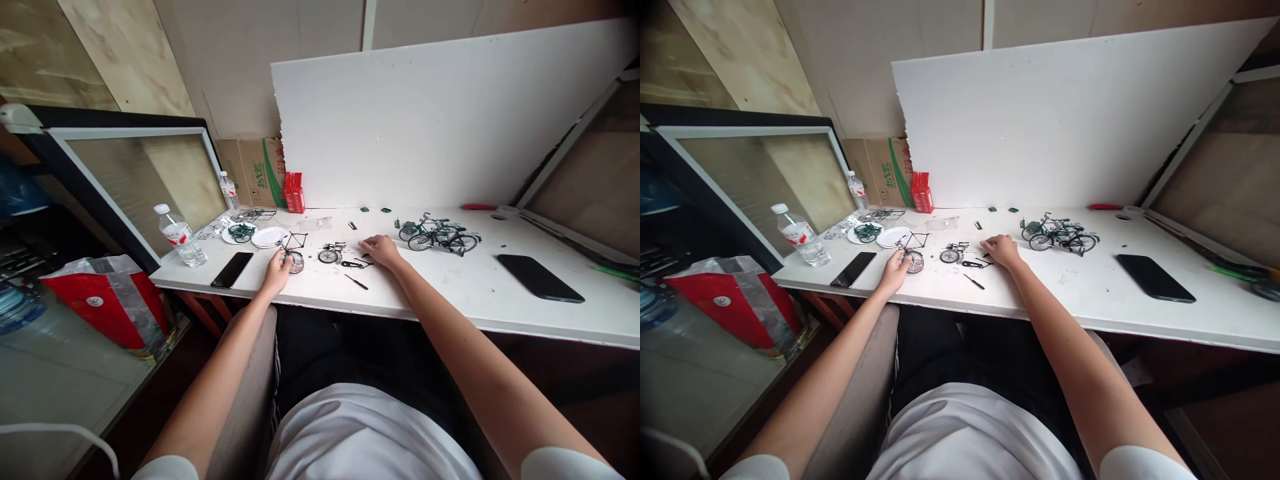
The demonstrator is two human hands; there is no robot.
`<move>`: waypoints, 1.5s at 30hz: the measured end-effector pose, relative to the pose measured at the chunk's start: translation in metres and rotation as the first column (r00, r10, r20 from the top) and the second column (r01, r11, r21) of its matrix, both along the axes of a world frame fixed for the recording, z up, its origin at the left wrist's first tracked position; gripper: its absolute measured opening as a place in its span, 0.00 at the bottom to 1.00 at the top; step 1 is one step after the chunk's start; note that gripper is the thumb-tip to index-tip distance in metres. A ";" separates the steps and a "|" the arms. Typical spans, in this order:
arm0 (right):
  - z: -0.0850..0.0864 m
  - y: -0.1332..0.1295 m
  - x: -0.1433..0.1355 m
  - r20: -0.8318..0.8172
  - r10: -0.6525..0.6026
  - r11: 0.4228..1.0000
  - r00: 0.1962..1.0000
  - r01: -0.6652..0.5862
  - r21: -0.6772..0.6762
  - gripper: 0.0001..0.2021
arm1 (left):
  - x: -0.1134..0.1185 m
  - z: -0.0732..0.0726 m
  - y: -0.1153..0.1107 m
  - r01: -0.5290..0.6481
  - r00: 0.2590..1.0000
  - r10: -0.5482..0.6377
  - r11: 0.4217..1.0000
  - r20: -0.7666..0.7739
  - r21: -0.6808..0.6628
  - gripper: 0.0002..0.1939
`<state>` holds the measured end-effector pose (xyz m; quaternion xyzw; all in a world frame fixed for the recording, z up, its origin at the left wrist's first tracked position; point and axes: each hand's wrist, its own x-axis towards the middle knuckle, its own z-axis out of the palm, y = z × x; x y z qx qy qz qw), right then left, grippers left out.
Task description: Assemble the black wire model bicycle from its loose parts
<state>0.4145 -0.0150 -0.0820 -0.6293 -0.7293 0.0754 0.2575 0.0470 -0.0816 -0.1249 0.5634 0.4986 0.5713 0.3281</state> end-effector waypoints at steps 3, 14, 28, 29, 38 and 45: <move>-0.003 0.004 0.002 0.037 -0.029 1.000 0.999 0.029 0.002 0.13 | 0.000 -0.003 0.002 -0.005 1.000 0.005 1.000 -0.021 0.006 0.28; -0.002 0.005 -0.006 0.195 0.040 0.998 0.980 -0.049 0.040 0.15 | 0.002 -0.003 0.003 -0.040 0.999 0.040 0.999 -0.033 -0.007 0.23; -0.001 -0.004 -0.013 0.346 0.038 0.997 0.937 -0.060 0.052 0.17 | 0.006 0.002 -0.003 -0.032 0.999 0.031 0.999 -0.031 -0.024 0.24; 0.000 -0.003 -0.013 0.354 0.040 0.997 0.934 -0.063 0.052 0.16 | 0.006 0.002 -0.003 -0.028 0.999 0.027 0.999 -0.029 -0.026 0.24; 0.001 -0.006 -0.015 0.395 0.064 0.995 0.916 -0.091 0.050 0.15 | 0.005 -0.002 -0.002 0.014 1.000 -0.014 1.000 0.006 -0.006 0.24; 0.003 -0.006 -0.021 0.401 0.099 0.990 0.911 -0.131 0.053 0.13 | 0.005 -0.001 -0.002 -0.005 1.000 0.005 1.000 -0.030 0.001 0.22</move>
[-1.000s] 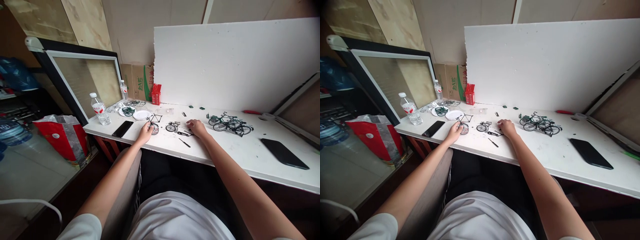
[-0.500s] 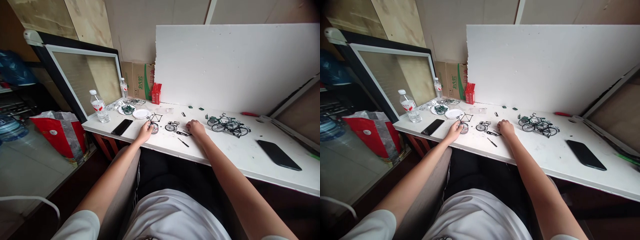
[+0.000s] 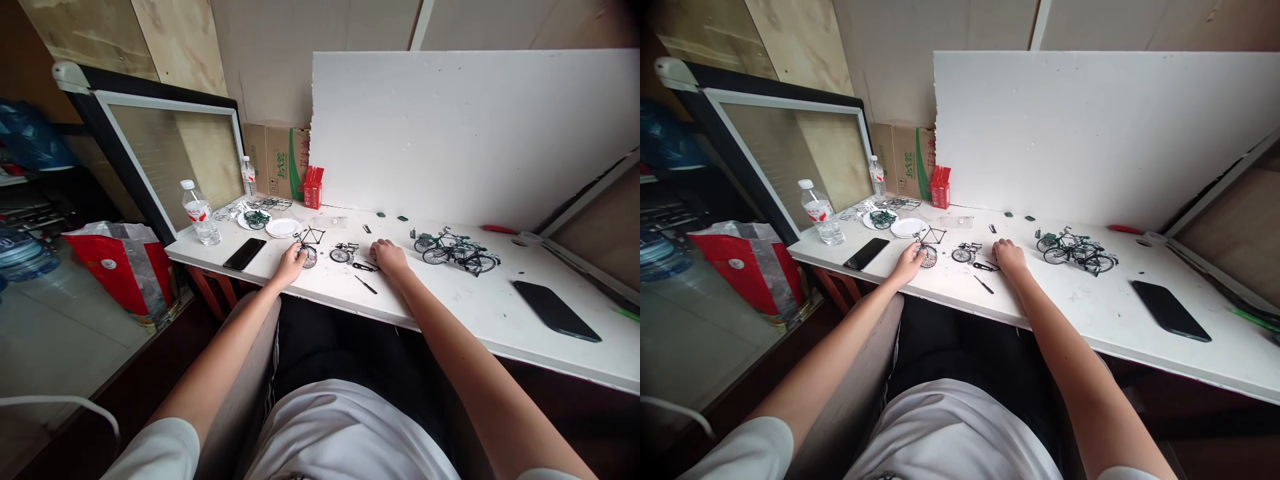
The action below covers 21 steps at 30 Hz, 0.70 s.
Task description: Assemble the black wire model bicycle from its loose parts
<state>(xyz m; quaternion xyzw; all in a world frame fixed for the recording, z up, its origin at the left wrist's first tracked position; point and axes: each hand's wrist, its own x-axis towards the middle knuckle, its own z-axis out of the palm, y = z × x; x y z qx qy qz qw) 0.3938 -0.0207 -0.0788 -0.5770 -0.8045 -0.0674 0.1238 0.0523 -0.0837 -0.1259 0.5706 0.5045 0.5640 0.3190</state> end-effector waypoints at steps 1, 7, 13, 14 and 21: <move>0.000 0.000 -0.001 -0.002 -0.002 1.000 1.000 0.002 0.005 0.13 | 0.000 0.000 0.001 -0.001 1.000 0.001 1.000 -0.001 -0.001 0.22; -0.006 -0.002 -0.003 -0.162 -0.019 0.984 0.987 0.047 0.171 0.12 | -0.001 -0.002 0.007 -0.029 1.000 0.029 0.999 0.011 -0.040 0.23; -0.012 0.000 0.009 -0.638 0.025 0.999 0.769 0.005 0.045 0.15 | -0.002 0.000 0.004 -0.034 0.998 0.036 0.998 0.041 -0.043 0.23; -0.012 0.000 0.011 -0.671 0.015 0.999 0.742 0.016 0.040 0.17 | -0.002 0.001 0.004 -0.035 0.999 0.036 0.999 0.040 -0.033 0.23; -0.012 -0.010 0.015 -0.744 0.028 0.997 0.668 0.033 0.067 0.26 | -0.004 0.000 0.004 -0.047 0.999 0.047 0.999 0.013 0.026 0.20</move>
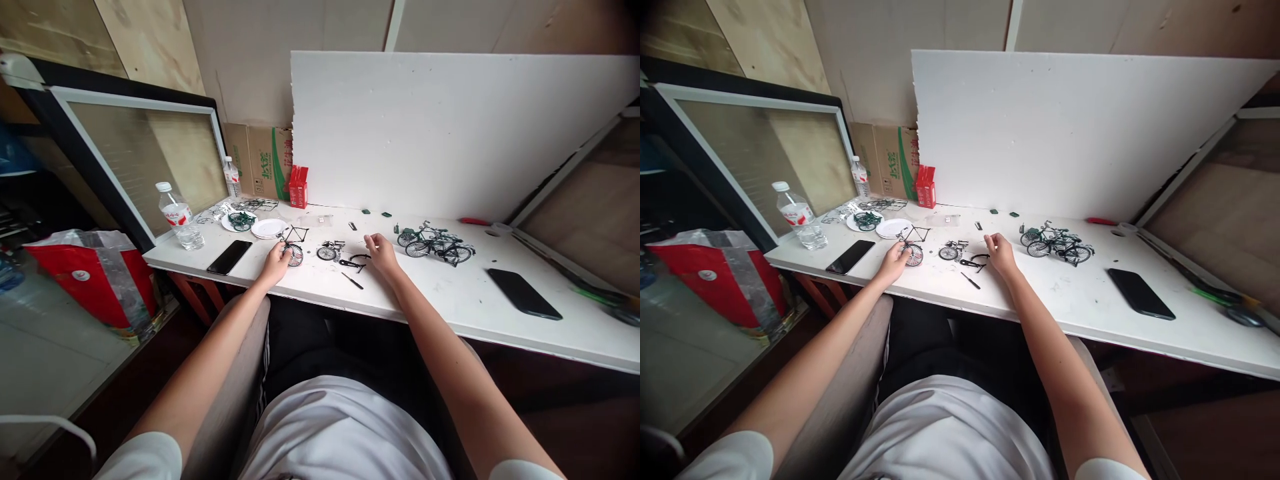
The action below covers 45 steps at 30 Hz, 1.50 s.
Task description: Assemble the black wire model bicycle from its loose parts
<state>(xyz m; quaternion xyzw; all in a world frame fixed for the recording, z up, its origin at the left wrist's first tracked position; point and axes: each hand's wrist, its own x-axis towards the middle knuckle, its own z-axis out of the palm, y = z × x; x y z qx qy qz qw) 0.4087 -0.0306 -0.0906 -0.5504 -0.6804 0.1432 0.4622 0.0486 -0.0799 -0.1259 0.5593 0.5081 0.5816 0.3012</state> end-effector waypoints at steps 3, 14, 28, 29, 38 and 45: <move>0.003 -0.006 -0.001 -0.075 0.055 0.998 0.996 -0.054 0.020 0.28 | 0.000 0.001 0.000 0.035 0.999 -0.035 0.999 0.022 -0.012 0.21; 0.007 -0.018 -0.005 -0.190 0.050 0.998 0.981 -0.041 0.047 0.24 | -0.004 0.003 0.001 0.173 0.983 -0.167 0.982 0.079 -0.072 0.32; -0.003 -0.014 -0.004 0.026 0.067 0.989 0.997 -0.069 0.132 0.12 | -0.006 0.011 -0.006 0.354 0.925 -0.341 0.934 0.167 -0.051 0.39; -0.003 -0.015 -0.005 -0.005 0.085 0.990 0.996 -0.084 0.110 0.12 | -0.006 0.012 -0.007 0.350 0.926 -0.337 0.935 0.168 -0.053 0.39; 0.011 -0.033 -0.017 -0.178 0.116 0.992 0.977 -0.107 0.061 0.24 | -0.001 0.020 -0.013 0.339 0.927 -0.320 0.938 0.196 -0.074 0.36; 0.022 -0.054 -0.048 -0.549 0.246 0.935 0.799 -0.345 -0.082 0.23 | 0.032 0.033 -0.031 0.495 0.787 -0.438 0.869 0.435 -0.020 0.34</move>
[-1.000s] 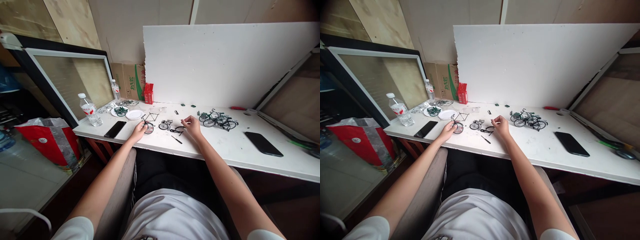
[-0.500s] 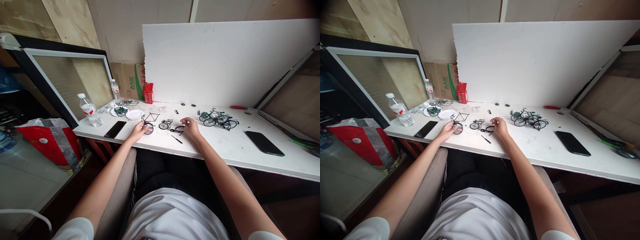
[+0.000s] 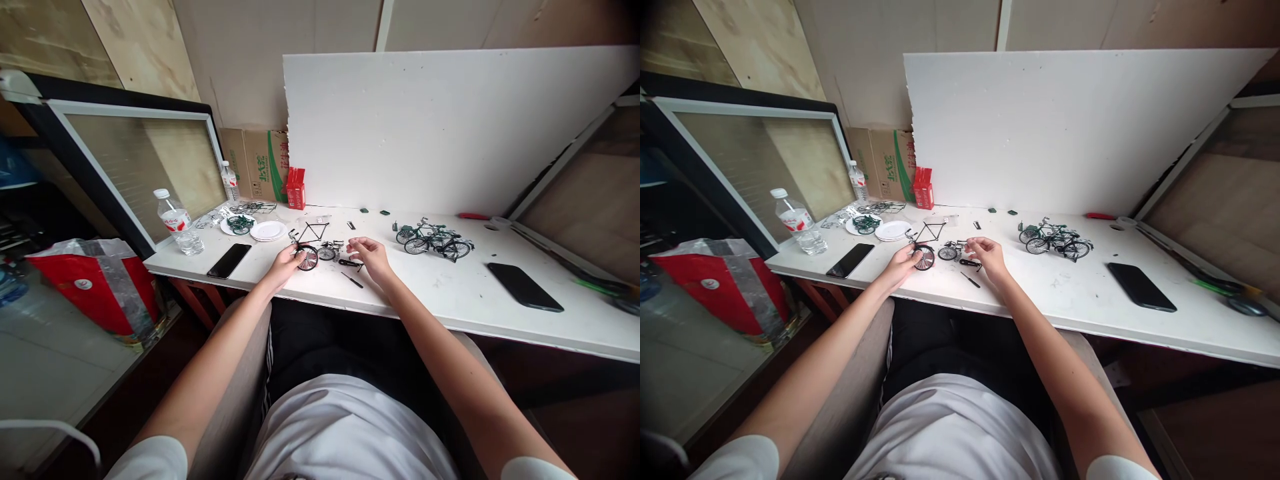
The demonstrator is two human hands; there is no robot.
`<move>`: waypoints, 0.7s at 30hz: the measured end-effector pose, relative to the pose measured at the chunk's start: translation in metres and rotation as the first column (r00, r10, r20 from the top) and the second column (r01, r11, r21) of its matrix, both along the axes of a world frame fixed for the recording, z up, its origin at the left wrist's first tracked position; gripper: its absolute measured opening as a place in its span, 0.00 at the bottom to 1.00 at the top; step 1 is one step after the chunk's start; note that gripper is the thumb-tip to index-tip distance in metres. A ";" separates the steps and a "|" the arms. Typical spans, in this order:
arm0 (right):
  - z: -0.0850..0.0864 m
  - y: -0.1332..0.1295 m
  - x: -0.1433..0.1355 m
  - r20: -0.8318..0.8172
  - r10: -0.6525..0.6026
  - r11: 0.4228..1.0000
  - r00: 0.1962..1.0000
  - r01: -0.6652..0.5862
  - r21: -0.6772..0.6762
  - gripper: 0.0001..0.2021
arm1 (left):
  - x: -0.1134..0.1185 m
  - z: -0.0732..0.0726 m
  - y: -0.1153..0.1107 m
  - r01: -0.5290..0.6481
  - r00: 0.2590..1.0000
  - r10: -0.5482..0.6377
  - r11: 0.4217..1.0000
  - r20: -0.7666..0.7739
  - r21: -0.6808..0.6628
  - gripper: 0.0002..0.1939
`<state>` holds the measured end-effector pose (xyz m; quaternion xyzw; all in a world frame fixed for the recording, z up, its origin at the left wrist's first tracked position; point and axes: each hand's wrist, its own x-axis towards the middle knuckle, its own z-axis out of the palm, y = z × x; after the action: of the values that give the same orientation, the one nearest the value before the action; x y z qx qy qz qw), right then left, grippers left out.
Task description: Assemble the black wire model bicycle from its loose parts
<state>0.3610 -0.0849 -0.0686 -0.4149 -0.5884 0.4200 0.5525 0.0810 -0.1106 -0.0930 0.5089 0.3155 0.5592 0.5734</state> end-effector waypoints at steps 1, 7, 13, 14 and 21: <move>0.001 -0.004 -0.006 -0.052 0.048 0.998 0.997 -0.050 -0.040 0.22 | 0.006 -0.001 -0.002 -0.023 1.000 0.023 1.000 0.003 -0.006 0.35; 0.001 -0.026 -0.032 -0.158 0.215 0.962 0.964 -0.237 -0.137 0.21 | 0.018 -0.013 -0.002 -0.055 0.998 0.055 0.998 -0.010 0.012 0.37; -0.004 -0.031 -0.037 -0.073 0.231 0.965 0.970 -0.238 -0.114 0.21 | 0.016 -0.011 -0.002 -0.007 0.996 0.013 0.997 -0.088 0.073 0.33; -0.005 -0.030 -0.036 -0.069 0.231 0.965 0.970 -0.238 -0.114 0.20 | 0.016 -0.011 -0.003 0.006 0.995 0.003 0.997 -0.103 0.083 0.31; -0.008 -0.030 -0.035 -0.036 0.223 0.969 0.974 -0.226 -0.099 0.18 | 0.016 -0.007 -0.006 0.059 0.985 -0.045 0.995 -0.167 0.078 0.29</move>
<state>0.3263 -0.1146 -0.0766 -0.3682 -0.6023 0.5145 0.4867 0.0968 -0.1166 -0.0999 0.5849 0.3249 0.5127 0.5381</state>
